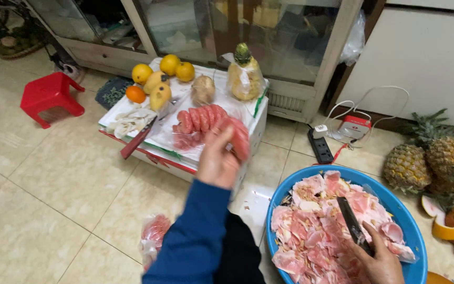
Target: Peeling and segmenting pomelo fruit using a knife and hands
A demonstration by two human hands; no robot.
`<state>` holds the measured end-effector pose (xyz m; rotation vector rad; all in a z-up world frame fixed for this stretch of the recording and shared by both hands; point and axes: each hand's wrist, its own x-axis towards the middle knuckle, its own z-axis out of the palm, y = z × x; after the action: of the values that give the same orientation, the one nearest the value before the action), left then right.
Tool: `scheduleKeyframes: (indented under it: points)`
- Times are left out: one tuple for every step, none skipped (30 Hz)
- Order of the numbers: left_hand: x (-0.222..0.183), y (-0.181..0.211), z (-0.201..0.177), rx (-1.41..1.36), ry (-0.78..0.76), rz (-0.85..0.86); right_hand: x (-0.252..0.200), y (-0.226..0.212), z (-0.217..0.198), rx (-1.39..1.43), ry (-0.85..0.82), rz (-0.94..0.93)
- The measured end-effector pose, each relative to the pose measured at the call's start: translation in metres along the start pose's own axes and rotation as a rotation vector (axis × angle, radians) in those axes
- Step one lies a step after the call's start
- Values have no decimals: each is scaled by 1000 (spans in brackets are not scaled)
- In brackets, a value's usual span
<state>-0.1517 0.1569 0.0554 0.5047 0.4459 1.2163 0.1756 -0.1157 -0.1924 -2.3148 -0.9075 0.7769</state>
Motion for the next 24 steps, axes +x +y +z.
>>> scheduleKeyframes:
  points:
    - [17,17,-17,2,-2,6,3,7,0,3,0,-6]
    - [35,32,-33,59,-36,28,7,16,0,-3,-6,1]
    - [54,46,-50,115,-69,51,12,25,1,-9,-11,9]
    - [77,58,-75,115,-73,50,19,45,5,-7,-8,9]
    - [101,71,-100,40,67,32,27,64,9,18,21,-57]
    - [126,82,-125,-35,204,12,36,84,15,45,51,-123]
    - [143,89,-150,-34,198,12,45,104,22,48,56,-123]
    - [159,95,-175,11,290,-24,55,123,28,64,90,-226]
    - [176,103,-200,56,381,-59,65,143,35,80,124,-328]
    - [181,105,-209,57,380,-60,73,152,41,81,126,-327]
    - [187,108,-218,121,442,-73,81,161,48,95,133,-394]
    - [189,108,-229,184,507,-88,87,172,53,107,138,-460]
    - [191,110,-234,184,510,-89,83,168,55,106,135,-459]
    - [192,112,-238,273,561,-69,78,164,56,112,105,-371]
    - [193,113,-242,361,612,-48,73,160,57,117,75,-283]
    - [193,115,-242,363,614,-49,63,144,59,117,73,-282]
    - [192,116,-241,374,658,-52,52,129,60,64,120,-215]
    - [193,116,-239,385,700,-55,42,113,61,12,170,-148]
    - [189,118,-230,387,700,-56,44,114,63,13,169,-146]
    - [186,119,-220,286,720,-101,48,116,66,40,161,-179]
    - [183,120,-211,185,738,-147,51,117,69,68,153,-212]
    - [191,119,-225,186,737,-147,59,131,74,69,154,-211]
    - [198,118,-239,196,740,-131,67,145,78,160,124,-252]
    - [206,116,-253,206,743,-116,76,160,83,252,95,-293]
